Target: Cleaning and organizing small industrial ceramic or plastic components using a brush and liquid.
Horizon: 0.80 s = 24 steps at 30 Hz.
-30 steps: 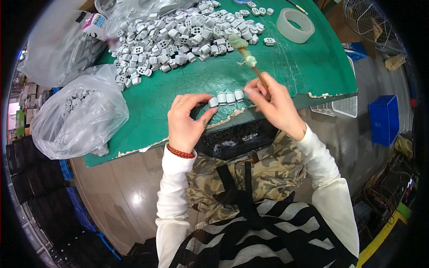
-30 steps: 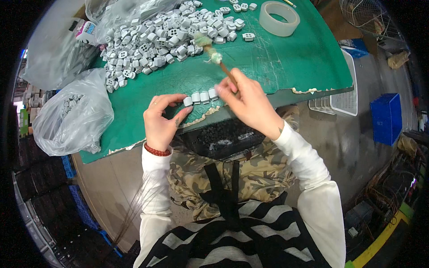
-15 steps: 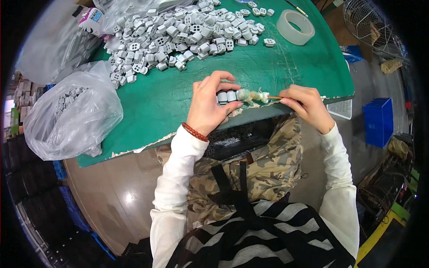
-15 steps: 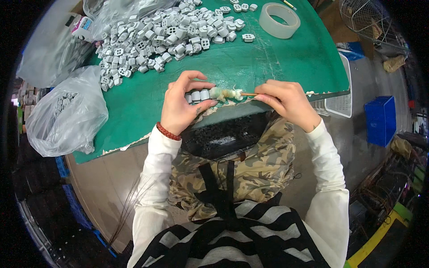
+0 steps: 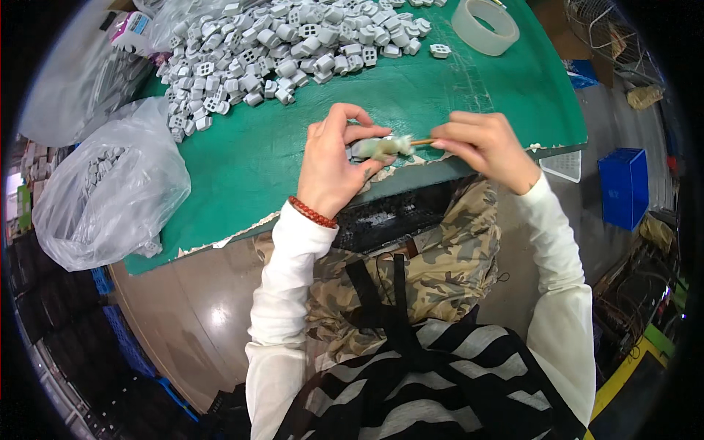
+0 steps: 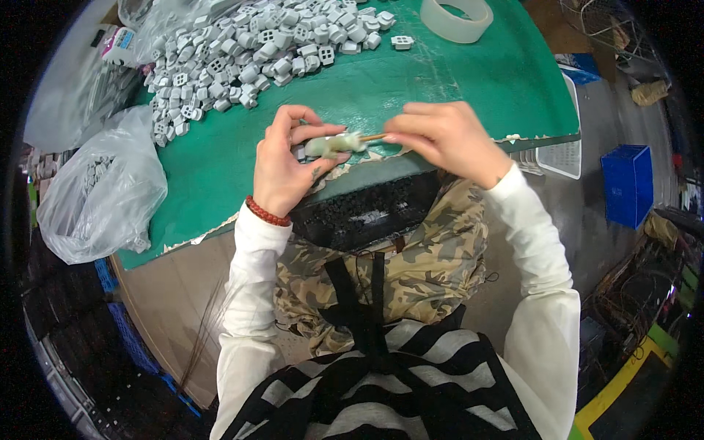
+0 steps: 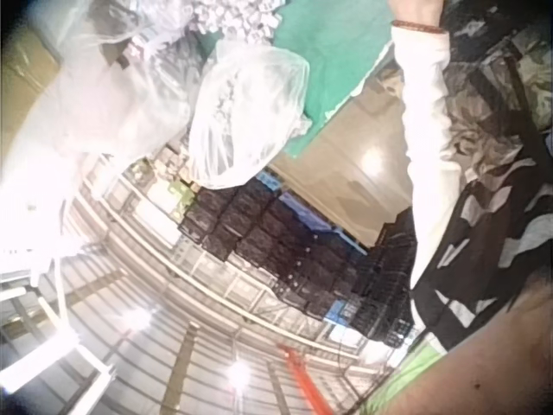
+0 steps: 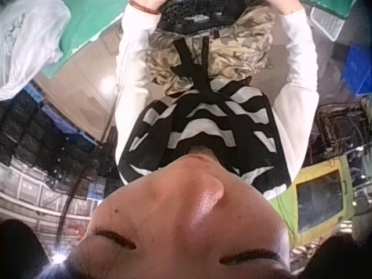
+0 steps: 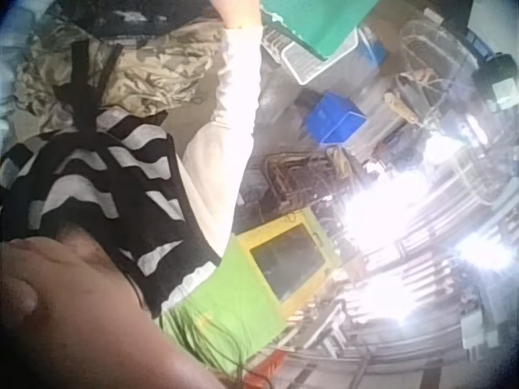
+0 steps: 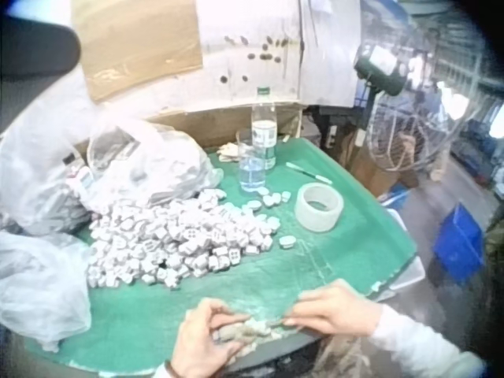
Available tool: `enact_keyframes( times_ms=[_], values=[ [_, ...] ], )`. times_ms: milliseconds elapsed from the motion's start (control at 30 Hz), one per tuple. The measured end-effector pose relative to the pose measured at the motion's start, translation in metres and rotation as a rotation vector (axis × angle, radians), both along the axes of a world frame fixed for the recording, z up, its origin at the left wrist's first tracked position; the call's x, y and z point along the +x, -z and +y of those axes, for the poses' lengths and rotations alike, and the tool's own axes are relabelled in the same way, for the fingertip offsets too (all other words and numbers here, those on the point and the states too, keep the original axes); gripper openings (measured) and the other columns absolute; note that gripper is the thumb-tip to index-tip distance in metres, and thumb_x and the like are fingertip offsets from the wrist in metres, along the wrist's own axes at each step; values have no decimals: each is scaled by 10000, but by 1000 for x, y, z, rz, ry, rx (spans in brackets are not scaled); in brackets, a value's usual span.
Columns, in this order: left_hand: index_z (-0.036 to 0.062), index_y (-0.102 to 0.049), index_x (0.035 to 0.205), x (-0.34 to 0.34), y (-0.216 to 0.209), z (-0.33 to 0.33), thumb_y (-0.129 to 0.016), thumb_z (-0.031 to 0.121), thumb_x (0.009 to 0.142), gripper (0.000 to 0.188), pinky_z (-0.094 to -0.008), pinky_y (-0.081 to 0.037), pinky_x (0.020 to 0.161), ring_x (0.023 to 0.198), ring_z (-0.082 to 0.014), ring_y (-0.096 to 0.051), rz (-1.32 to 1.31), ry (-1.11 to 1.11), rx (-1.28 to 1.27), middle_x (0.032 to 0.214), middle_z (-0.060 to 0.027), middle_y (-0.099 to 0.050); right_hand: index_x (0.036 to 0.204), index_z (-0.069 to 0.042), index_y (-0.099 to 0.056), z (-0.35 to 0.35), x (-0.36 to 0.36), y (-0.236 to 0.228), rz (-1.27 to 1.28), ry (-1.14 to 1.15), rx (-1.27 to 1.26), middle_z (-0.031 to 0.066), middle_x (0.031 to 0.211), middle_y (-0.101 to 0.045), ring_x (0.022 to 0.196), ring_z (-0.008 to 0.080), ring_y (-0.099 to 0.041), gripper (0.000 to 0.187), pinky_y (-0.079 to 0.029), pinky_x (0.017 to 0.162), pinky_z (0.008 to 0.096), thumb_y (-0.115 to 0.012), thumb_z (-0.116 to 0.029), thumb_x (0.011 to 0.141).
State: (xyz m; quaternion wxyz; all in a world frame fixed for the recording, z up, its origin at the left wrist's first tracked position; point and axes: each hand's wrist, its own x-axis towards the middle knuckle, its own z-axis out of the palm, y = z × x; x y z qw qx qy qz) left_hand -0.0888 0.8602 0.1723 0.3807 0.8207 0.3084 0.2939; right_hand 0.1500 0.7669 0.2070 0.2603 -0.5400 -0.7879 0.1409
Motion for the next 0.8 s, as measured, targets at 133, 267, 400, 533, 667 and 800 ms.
enact_keyframes(
  times_ms=[133, 267, 400, 533, 667, 800],
  values=[
    [68, -473, 1033, 2, 1, 1, -860, 71, 673, 529, -309, -488, 807, 897, -214, -662, -18, 27, 65, 976, -52, -752, 916, -103, -688, -5, 13, 3, -36, 75, -33, 68, 727, -582, 601, 275, -585, 116, -436, 523, 380, -685, -210, 872],
    [58, -464, 1022, 1, 1, -1, -866, 83, 668, 536, -313, -461, 893, 952, -207, -645, -2, -9, -117, 965, -58, -754, 893, -108, -679, 16, -20, 4, -27, -21, 21, 64, 737, -595, 622, 283, -594, 150, -447, 536, 384, -656, -256, 899],
    [58, -482, 1093, 1, 1, 0, -885, 132, 646, 606, -341, -436, 961, 1000, -206, -626, 40, 9, 17, 1013, -70, -742, 903, -67, -680, 4, 5, -3, 19, 32, -46, 71, 727, -592, 584, 250, -572, 124, -425, 523, 347, -678, -190, 892],
    [102, -479, 1281, -10, -10, -1, -907, 185, 609, 801, -359, -441, 911, 1013, -215, -622, -10, -40, 217, 1143, -55, -683, 885, -19, -638, -11, 11, -9, 257, 160, -210, 60, 650, -511, 547, 150, -484, 122, -364, 507, 294, -653, -136, 913],
    [96, -501, 1231, -33, -4, 7, -896, 140, 636, 716, -306, -463, 854, 1000, -178, -644, 0, -33, 13, 1089, -45, -707, 886, -21, -615, -11, 8, -5, 183, 140, -180, 74, 647, -518, 537, 186, -492, 124, -367, 504, 319, -660, -135, 902],
    [90, -504, 1196, -33, -5, 7, -883, 118, 661, 656, -282, -474, 811, 933, -158, -665, 14, -16, -122, 1006, -41, -732, 886, -53, -604, 11, -20, 8, 80, 9, -2, 92, 691, -562, 560, 272, -537, 118, -400, 507, 367, -672, -149, 881]
  ],
)
